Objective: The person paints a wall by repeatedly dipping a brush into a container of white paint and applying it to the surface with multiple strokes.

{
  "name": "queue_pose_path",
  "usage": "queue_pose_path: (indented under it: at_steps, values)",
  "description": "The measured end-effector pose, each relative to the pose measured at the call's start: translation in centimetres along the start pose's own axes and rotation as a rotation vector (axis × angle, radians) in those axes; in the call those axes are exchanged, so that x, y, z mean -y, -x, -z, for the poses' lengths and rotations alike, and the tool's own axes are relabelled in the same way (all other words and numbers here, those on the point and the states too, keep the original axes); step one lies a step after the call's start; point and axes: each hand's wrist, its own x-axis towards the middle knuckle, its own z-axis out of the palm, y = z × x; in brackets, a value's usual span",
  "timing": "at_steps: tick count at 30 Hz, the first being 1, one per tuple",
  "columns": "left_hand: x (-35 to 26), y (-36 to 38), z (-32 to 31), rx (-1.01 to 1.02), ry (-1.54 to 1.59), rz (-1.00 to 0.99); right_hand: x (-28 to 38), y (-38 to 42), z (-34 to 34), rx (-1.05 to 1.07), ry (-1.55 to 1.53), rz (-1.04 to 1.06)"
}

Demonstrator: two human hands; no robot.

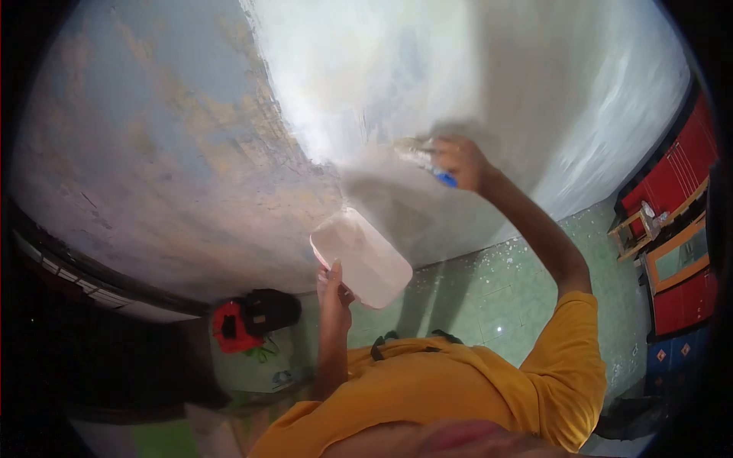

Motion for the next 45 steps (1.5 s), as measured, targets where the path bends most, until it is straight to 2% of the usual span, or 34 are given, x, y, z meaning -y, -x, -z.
queue_pose_path:
  at_steps: [1, 3, 4, 6, 8, 10, 11, 13, 14, 15, 17, 20, 21, 23, 24, 26, 28, 30, 32, 34, 36, 39, 41, 43, 44, 45]
  values:
    - [-0.1, 0.1, -0.3, -0.013, 0.002, -0.004, -1.4, -1.4, 1.4, -0.056, -0.020, 0.069]
    - [-0.1, 0.3, -0.9, -0.037, 0.007, -0.007, -3.2, -5.2, 6.8, -0.116, 0.037, -0.059]
    - [0.0, 0.3, -1.0, -0.039, 0.005, -0.004, -3.5, -7.2, 9.9, -0.121, 0.117, -0.251]
    - [0.2, 0.4, -1.0, -0.044, 0.000, -0.002, -6.0, -10.6, 14.3, -0.318, 0.465, -0.048]
    - [0.6, 0.2, -0.8, -0.047, 0.007, -0.004, -3.8, -14.1, 17.1, -0.513, 0.521, 0.077]
    - [0.8, 0.4, -0.8, -0.056, 0.013, -0.005, -3.2, -13.9, 16.4, -0.525, 0.556, 0.091]
    - [0.8, 0.4, -1.0, -0.060, 0.018, -0.009, -4.1, -11.8, 13.9, -0.443, 0.565, 0.045]
    - [0.8, 0.5, -0.9, -0.071, 0.026, -0.015, -4.3, -8.4, 8.0, -0.402, 0.516, 0.116]
    - [0.8, 0.6, -0.8, -0.076, 0.032, -0.017, -3.2, -6.2, 4.8, -0.442, 0.458, 0.233]
    - [0.8, 0.7, -0.7, -0.081, 0.039, -0.018, -1.3, -3.1, 1.2, -0.219, 0.518, 0.081]
    - [0.6, 1.0, -0.8, -0.102, 0.030, -0.024, 1.5, 0.4, -2.4, 0.139, 0.312, -0.033]
    - [0.3, 1.0, -0.1, -0.078, 0.013, -0.028, 1.4, -1.3, 0.0, 0.083, 0.006, 0.017]
    - [0.3, 1.2, 0.3, -0.066, 0.008, -0.021, 0.3, -3.0, 1.5, -0.048, -0.137, 0.035]
    - [0.0, 1.5, 0.2, -0.080, 0.013, -0.024, -0.4, -8.3, 7.4, -0.322, -0.226, -0.070]
    - [-0.2, 1.6, 0.1, -0.087, 0.019, -0.027, -3.0, -9.6, 8.7, -0.284, 0.236, -0.211]
    - [-0.2, 1.6, 0.5, -0.084, 0.030, -0.026, -5.1, -12.8, 12.3, -0.419, 0.525, 0.019]
    - [-0.1, 1.7, 0.7, -0.092, 0.039, -0.014, 0.0, -15.9, 13.7, -0.607, 0.528, -0.026]
    - [-0.1, 1.7, 1.0, -0.108, 0.041, 0.004, -0.9, -12.2, 10.0, -0.338, 0.602, -0.139]
    - [-0.1, 1.7, 1.6, -0.114, 0.031, 0.000, -1.4, -8.2, 2.4, -0.460, 0.595, 0.105]
    - [-0.2, 1.6, 2.1, -0.108, 0.025, -0.007, 1.9, -2.7, -4.7, -0.274, 0.445, -0.020]
    - [-0.2, 1.7, 2.8, -0.095, 0.021, -0.012, 5.1, 0.4, -8.2, -0.073, 0.293, 0.015]
    - [-0.5, 2.2, 2.9, -0.123, 0.004, -0.012, 5.1, 0.0, -7.0, -0.099, 0.079, 0.098]
    - [-0.9, 2.3, 3.1, -0.107, 0.008, -0.028, 4.4, -4.4, -1.9, -0.164, -0.180, -0.051]
    - [-0.7, 2.6, 3.3, -0.104, 0.012, -0.025, 2.7, -8.6, 3.8, -0.187, -0.116, -0.098]
    - [-0.6, 2.5, 3.5, -0.107, 0.013, -0.021, 2.9, -10.9, 5.6, -0.312, 0.028, 0.027]
    - [-0.5, 2.5, 3.7, -0.111, 0.015, -0.017, 2.5, -12.3, 6.5, -0.446, 0.166, 0.062]
